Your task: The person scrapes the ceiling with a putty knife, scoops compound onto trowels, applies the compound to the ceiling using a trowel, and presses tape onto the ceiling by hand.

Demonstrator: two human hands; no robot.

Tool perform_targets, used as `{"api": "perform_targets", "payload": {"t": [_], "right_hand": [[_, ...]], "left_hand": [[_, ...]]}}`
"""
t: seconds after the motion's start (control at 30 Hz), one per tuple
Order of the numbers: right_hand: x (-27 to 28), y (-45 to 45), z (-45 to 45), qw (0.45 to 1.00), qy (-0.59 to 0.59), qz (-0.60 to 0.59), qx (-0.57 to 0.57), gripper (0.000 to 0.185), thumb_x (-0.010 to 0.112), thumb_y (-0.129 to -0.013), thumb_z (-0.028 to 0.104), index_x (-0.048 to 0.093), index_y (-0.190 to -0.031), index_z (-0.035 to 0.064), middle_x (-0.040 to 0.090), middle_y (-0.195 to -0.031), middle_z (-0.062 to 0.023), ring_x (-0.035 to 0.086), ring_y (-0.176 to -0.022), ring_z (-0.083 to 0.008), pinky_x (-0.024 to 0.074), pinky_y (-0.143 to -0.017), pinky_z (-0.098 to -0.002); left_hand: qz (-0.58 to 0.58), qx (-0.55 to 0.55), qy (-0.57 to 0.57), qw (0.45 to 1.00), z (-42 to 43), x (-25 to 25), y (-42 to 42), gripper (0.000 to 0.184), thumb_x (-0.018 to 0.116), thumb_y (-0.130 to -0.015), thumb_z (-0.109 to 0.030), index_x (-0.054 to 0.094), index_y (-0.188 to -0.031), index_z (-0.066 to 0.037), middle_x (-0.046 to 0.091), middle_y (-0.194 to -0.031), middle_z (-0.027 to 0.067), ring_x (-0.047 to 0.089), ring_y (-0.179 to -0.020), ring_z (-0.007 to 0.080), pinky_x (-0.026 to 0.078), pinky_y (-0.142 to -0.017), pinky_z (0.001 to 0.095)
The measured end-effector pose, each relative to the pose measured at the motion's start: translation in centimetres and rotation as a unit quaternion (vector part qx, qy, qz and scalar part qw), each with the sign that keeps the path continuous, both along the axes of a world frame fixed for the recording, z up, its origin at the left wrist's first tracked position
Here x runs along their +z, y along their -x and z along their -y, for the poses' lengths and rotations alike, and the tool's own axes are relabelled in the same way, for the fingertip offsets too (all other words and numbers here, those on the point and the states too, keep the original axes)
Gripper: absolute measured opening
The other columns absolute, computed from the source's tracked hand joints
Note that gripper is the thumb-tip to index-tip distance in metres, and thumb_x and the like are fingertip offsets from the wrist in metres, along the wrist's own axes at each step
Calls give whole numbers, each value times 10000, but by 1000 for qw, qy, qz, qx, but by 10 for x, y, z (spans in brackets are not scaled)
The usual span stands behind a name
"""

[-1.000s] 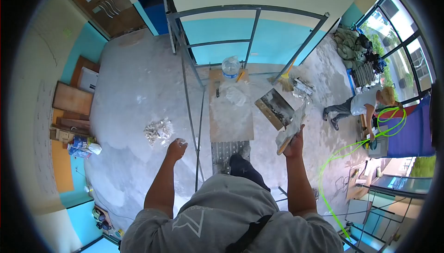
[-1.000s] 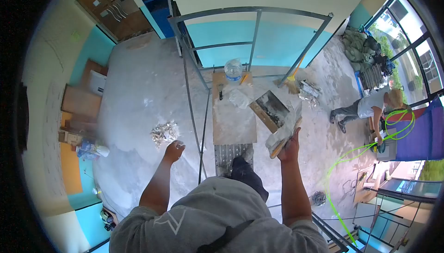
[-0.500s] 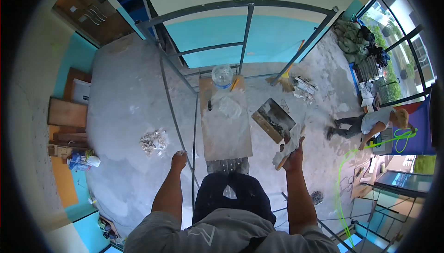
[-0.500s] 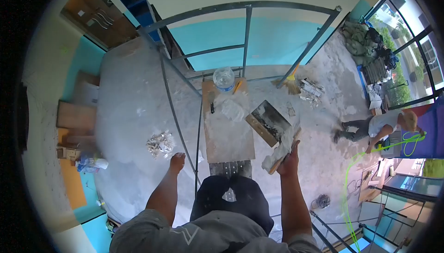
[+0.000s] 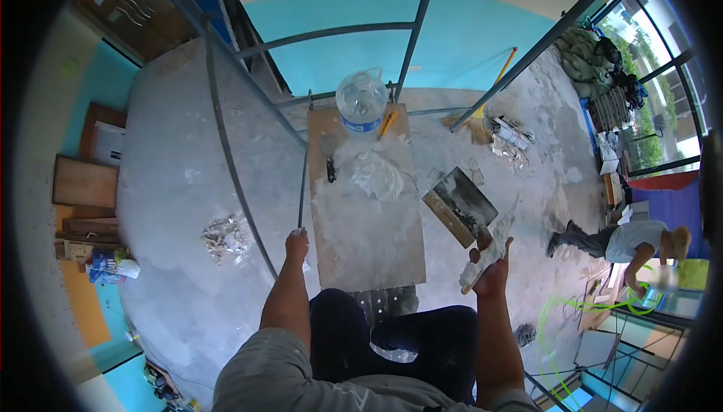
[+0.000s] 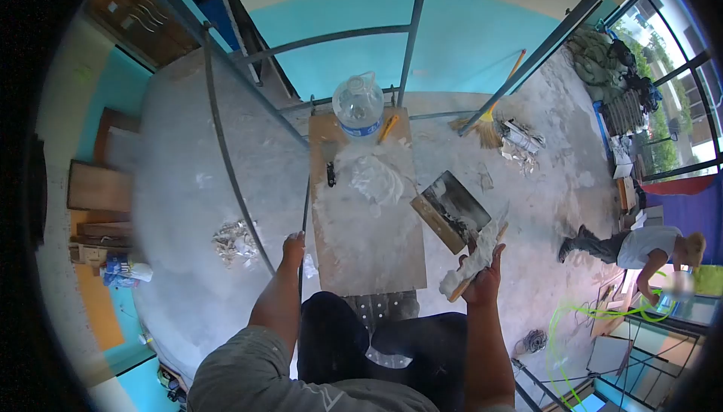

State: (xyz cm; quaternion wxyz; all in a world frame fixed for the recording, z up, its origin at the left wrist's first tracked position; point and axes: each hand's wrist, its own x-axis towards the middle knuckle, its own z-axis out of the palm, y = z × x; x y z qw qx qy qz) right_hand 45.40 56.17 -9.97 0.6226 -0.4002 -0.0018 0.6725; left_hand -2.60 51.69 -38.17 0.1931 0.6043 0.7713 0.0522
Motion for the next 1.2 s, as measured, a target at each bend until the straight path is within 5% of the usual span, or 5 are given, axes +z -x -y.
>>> {"api": "perform_targets", "payload": {"t": [0.3, 0.53, 0.73, 0.87, 1.2], "right_hand": [[-113, -38, 5, 987, -123, -44, 98, 543, 405, -949, 548, 479, -1298, 138, 590, -1196, -65, 613, -920, -161, 532, -682, -317], [-82, -3, -5, 998, 40, 39, -32, 534, 384, -947, 564, 553, -1162, 106, 657, -991, -78, 666, -741, -222, 567, -582, -395], [-109, -25, 6, 998, 31, 46, -9, 512, 393, -940, 570, 558, -1160, 138, 672, -930, -57, 674, -691, -226, 574, -575, -409], [-108, -23, 5, 997, 42, 55, -16, 497, 398, -940, 566, 564, -1153, 149, 672, -926, -56, 676, -692, -230, 577, -576, -416], [-95, -14, 6, 994, 72, 80, -7, 480, 406, -944, 553, 569, -1153, 152, 674, -937, -46, 674, -701, -228, 572, -576, -429]], "left_hand": [[253, 236, -44, 937, -52, -122, -10, 311, 440, -969, -282, 619, -929, -31, 630, -832, 165, 620, -809, 343, 500, -703, 430], [381, 320, -95, 862, -81, -187, 4, 407, 489, -946, -406, 621, -808, -47, 574, -604, 111, 567, -541, 291, 453, -521, 425], [135, 294, -72, 943, -99, -139, -14, 494, 453, -954, -466, 628, -814, -26, 608, -645, 155, 596, -604, 344, 465, -559, 456], [204, 366, -32, 908, -109, -212, 5, 515, 436, -955, -471, 646, -796, -28, 644, -725, 185, 631, -682, 363, 484, -606, 456], [175, 408, -55, 894, -113, -141, -14, 596, 455, -926, -515, 667, -748, 12, 653, -722, 213, 642, -717, 373, 489, -645, 450]]}}
